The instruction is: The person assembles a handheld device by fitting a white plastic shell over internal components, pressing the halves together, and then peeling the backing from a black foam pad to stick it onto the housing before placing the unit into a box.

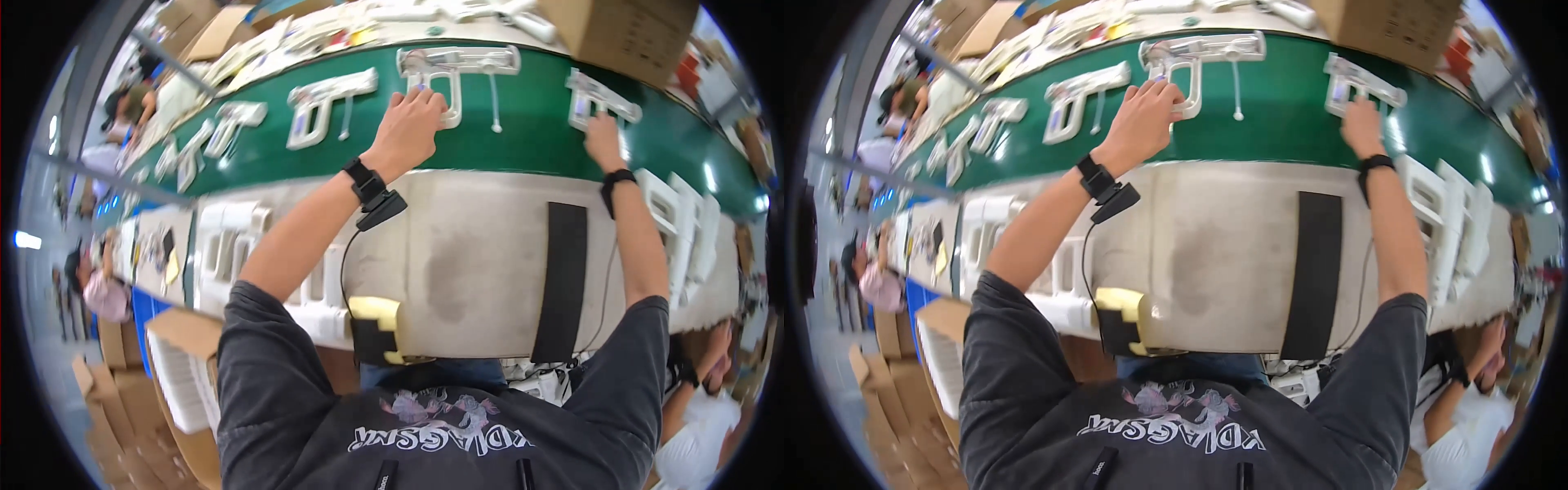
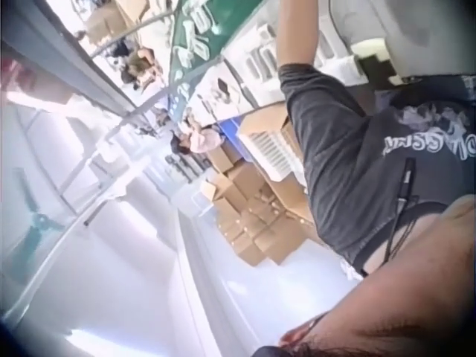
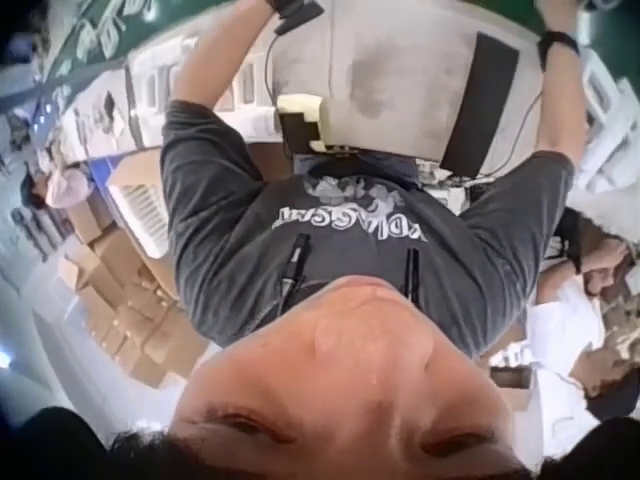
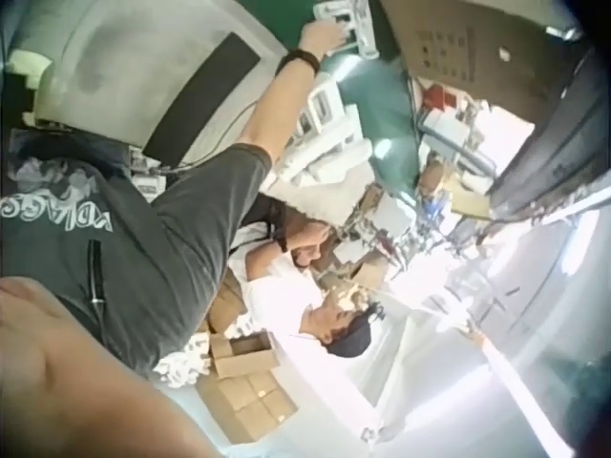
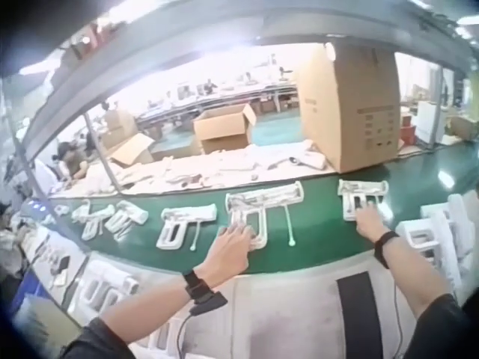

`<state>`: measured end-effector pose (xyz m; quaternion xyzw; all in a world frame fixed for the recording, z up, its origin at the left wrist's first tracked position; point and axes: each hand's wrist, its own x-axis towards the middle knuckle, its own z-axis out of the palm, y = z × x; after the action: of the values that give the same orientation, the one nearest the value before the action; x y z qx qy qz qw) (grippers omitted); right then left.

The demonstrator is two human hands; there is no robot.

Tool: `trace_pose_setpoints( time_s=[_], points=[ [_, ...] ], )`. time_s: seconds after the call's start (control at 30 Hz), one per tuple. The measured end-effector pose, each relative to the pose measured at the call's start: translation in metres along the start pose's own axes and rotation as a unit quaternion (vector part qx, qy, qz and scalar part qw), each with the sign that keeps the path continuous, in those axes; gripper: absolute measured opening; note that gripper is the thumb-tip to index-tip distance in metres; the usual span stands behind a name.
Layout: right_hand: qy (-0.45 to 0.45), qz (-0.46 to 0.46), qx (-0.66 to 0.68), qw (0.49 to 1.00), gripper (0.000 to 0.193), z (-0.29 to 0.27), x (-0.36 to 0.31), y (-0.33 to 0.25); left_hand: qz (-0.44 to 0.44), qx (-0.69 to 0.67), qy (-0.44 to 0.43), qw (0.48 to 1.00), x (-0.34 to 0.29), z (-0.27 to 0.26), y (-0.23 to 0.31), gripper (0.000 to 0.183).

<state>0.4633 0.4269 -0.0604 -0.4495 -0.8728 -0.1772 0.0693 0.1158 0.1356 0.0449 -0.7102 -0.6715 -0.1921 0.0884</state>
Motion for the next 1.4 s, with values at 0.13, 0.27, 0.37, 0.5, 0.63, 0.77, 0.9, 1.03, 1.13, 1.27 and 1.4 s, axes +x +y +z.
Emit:
trace_pose_setpoints(
  time_s=[0.13,0.27,0.37,0.5,0.63,0.77,0.9,1.03,1.13,1.27,1.4],
  points=[
    [0.032,-0.048,0.045,0.997,0.016,0.005,0.001,0.009,0.009,-0.010,-0.036,0.999,-0.088,-0.056,-0.024,0.021],
    [0.051,-0.075,0.052,0.995,0.018,-0.024,-0.001,-0.007,-0.022,0.001,-0.061,0.998,-0.160,-0.064,-0.023,0.024],
    [0.048,-0.097,0.081,0.991,0.018,-0.070,-0.013,-0.040,-0.069,-0.022,-0.084,0.994,-0.196,-0.050,-0.014,0.025],
    [0.068,-0.183,0.137,0.971,0.018,-0.147,-0.054,-0.095,-0.052,-0.013,-0.047,0.997,-0.218,-0.034,-0.007,0.025],
    [0.061,-0.223,0.179,0.956,0.018,-0.211,-0.118,-0.149,-0.042,-0.035,-0.043,0.998,-0.230,-0.031,0.004,0.024],
    [0.023,-0.266,0.230,0.936,0.019,-0.244,-0.181,-0.186,-0.014,-0.041,-0.047,0.998,-0.243,-0.028,0.018,0.026],
    [-0.048,-0.291,0.228,0.928,0.019,-0.253,-0.229,-0.208,-0.018,-0.015,-0.078,0.997,-0.252,-0.031,0.025,0.024],
    [-0.058,-0.310,0.226,0.922,0.019,-0.250,-0.261,-0.223,-0.059,-0.063,-0.015,0.996,-0.256,-0.050,0.037,0.030],
    [-0.098,-0.337,0.202,0.914,0.019,-0.242,-0.276,-0.228,-0.122,-0.094,-0.021,0.988,-0.274,-0.076,0.057,0.039],
    [-0.105,-0.336,0.190,0.917,0.018,-0.225,-0.287,-0.237,-0.156,-0.113,-0.094,0.977,-0.308,-0.090,0.096,0.061],
    [-0.119,-0.328,0.199,0.916,0.018,-0.218,-0.290,-0.241,-0.202,-0.085,-0.186,0.958,-0.316,-0.073,0.110,0.074]
  ],
)
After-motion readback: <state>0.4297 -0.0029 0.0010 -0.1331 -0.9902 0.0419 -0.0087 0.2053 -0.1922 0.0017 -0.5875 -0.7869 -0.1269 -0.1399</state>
